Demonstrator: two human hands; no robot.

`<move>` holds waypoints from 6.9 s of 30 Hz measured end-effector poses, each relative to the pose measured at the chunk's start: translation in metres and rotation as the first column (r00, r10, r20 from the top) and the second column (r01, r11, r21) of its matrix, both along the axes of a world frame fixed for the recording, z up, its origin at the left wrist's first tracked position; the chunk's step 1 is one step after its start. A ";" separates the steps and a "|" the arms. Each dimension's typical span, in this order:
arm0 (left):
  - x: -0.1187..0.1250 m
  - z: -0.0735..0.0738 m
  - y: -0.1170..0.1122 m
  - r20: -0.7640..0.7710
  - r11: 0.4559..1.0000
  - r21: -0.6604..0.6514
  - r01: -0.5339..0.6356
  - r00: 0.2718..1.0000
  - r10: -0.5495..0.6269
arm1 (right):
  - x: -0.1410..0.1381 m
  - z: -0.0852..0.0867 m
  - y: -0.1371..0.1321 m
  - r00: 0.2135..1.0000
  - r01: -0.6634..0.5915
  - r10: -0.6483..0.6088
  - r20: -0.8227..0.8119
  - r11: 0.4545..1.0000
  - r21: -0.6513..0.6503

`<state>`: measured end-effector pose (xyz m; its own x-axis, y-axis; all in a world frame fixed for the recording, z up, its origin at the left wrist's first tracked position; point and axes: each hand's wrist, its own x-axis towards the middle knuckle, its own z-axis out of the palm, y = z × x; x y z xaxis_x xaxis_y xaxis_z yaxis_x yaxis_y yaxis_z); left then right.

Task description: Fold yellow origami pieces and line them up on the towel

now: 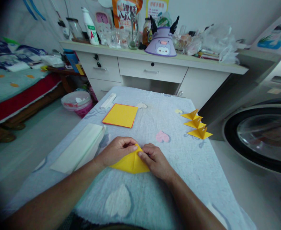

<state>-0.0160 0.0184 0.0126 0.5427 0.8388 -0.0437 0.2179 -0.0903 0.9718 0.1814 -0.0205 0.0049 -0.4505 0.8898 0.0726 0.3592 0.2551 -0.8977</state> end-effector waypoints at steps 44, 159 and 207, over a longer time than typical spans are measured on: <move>-0.003 -0.001 0.002 -0.082 0.998 -0.070 -0.004 0.997 -0.002 | 0.002 -0.006 0.000 0.981 0.150 -0.169 -0.090 0.970 -0.190; -0.028 -0.013 -0.051 -0.732 0.656 0.598 0.460 0.647 0.214 | -0.014 -0.011 -0.007 0.784 -0.022 -0.225 0.579 0.921 0.388; -0.051 -0.035 -0.094 -0.573 0.727 0.649 0.226 0.773 0.272 | -0.050 -0.013 -0.015 0.577 0.091 -0.469 0.669 0.851 0.518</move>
<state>-0.0673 -0.0756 -0.0226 0.5830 0.7846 0.2111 0.7243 -0.6196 0.3024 0.1316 -0.0357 -0.0082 -0.2373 0.9511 0.1979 0.9593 0.2615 -0.1066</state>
